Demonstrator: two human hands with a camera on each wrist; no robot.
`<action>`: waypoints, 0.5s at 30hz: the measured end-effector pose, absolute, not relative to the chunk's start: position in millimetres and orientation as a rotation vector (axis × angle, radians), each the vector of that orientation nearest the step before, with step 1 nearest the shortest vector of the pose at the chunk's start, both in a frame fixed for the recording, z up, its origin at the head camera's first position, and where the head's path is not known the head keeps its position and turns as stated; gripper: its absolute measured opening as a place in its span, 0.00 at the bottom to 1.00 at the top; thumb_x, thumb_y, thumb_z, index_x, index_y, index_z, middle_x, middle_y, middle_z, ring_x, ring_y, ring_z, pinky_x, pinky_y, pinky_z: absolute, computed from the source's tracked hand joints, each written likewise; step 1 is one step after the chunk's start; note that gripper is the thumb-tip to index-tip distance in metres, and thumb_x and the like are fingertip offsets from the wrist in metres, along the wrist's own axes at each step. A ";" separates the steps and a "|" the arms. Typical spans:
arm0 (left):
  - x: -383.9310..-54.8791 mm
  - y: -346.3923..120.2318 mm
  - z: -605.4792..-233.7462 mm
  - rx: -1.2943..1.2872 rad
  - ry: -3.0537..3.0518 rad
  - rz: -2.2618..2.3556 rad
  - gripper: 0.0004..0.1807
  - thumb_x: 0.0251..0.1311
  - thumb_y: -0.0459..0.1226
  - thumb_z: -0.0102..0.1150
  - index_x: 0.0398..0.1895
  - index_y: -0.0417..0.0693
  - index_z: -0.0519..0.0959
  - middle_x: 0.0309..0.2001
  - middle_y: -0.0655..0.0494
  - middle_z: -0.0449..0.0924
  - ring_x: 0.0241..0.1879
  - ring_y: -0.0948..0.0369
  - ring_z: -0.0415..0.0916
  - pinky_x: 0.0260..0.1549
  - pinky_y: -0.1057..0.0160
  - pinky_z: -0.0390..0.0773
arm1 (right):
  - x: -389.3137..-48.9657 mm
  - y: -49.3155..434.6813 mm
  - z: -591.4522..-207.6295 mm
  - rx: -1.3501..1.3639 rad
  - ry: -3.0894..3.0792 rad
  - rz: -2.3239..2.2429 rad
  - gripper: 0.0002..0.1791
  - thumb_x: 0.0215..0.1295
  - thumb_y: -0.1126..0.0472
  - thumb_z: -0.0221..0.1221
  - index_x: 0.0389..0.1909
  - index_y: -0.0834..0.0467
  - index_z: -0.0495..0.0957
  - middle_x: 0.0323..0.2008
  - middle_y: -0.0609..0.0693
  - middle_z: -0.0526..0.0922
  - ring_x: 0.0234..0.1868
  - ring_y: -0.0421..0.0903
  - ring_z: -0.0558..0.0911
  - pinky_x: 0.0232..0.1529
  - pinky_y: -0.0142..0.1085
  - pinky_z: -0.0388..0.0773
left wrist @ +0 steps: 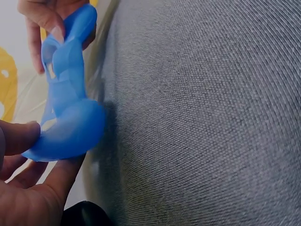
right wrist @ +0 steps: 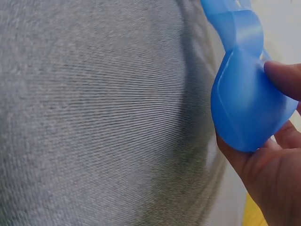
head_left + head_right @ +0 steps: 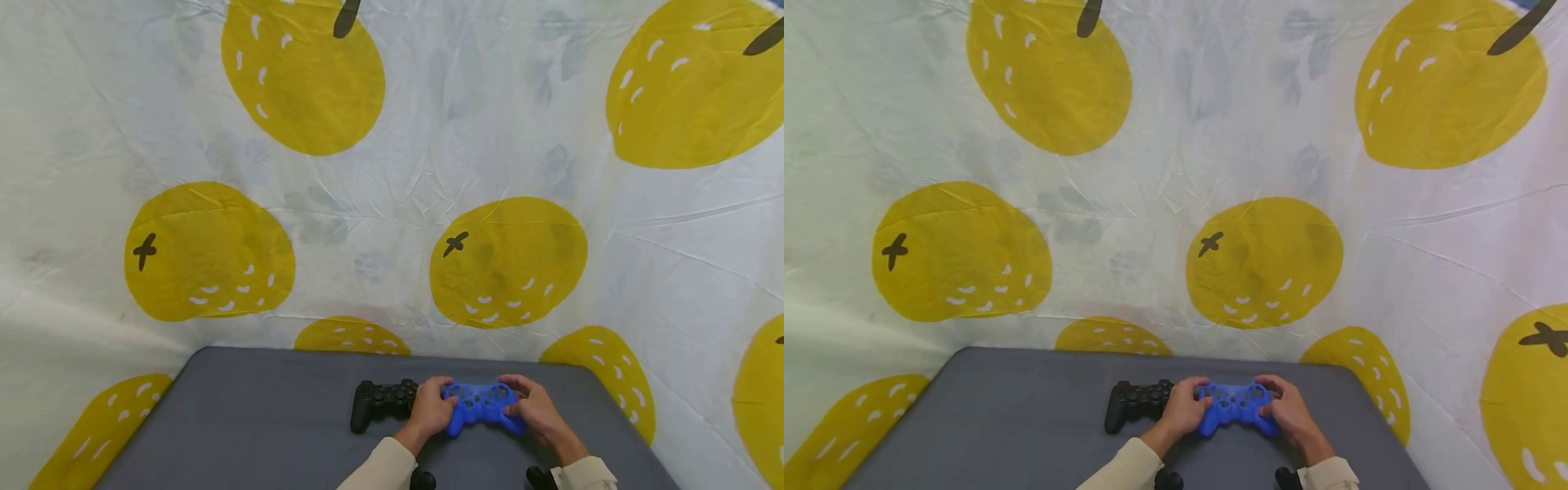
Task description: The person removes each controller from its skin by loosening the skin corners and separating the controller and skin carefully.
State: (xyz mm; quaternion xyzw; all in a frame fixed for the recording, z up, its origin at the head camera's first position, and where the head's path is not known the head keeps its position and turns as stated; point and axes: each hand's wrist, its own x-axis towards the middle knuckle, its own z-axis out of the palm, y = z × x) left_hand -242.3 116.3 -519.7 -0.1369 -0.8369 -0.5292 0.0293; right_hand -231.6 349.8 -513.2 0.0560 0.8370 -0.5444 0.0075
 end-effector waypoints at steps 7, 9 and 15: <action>-244.1 119.3 -525.8 -0.413 -2.573 -1.585 0.16 0.62 0.28 0.67 0.54 0.36 0.85 0.54 0.41 0.87 0.58 0.42 0.82 0.58 0.44 0.81 | -234.0 349.0 -518.4 0.191 2.615 -1.688 0.39 0.48 0.82 0.62 0.67 0.72 0.72 0.69 0.73 0.72 0.71 0.71 0.69 0.61 0.46 0.77; -244.5 120.3 -527.9 -0.412 -2.585 -1.588 0.17 0.63 0.28 0.67 0.55 0.35 0.84 0.55 0.40 0.86 0.58 0.42 0.82 0.59 0.44 0.80 | -234.0 349.5 -519.4 0.195 2.631 -1.658 0.39 0.48 0.82 0.62 0.67 0.72 0.72 0.69 0.73 0.72 0.71 0.72 0.68 0.67 0.57 0.73; -244.3 122.7 -530.3 -0.467 -2.654 -1.519 0.19 0.64 0.27 0.62 0.59 0.32 0.82 0.58 0.38 0.84 0.61 0.40 0.80 0.61 0.45 0.80 | -234.3 349.4 -519.8 0.174 2.701 -1.554 0.39 0.47 0.80 0.62 0.67 0.72 0.72 0.68 0.73 0.74 0.69 0.70 0.73 0.63 0.55 0.77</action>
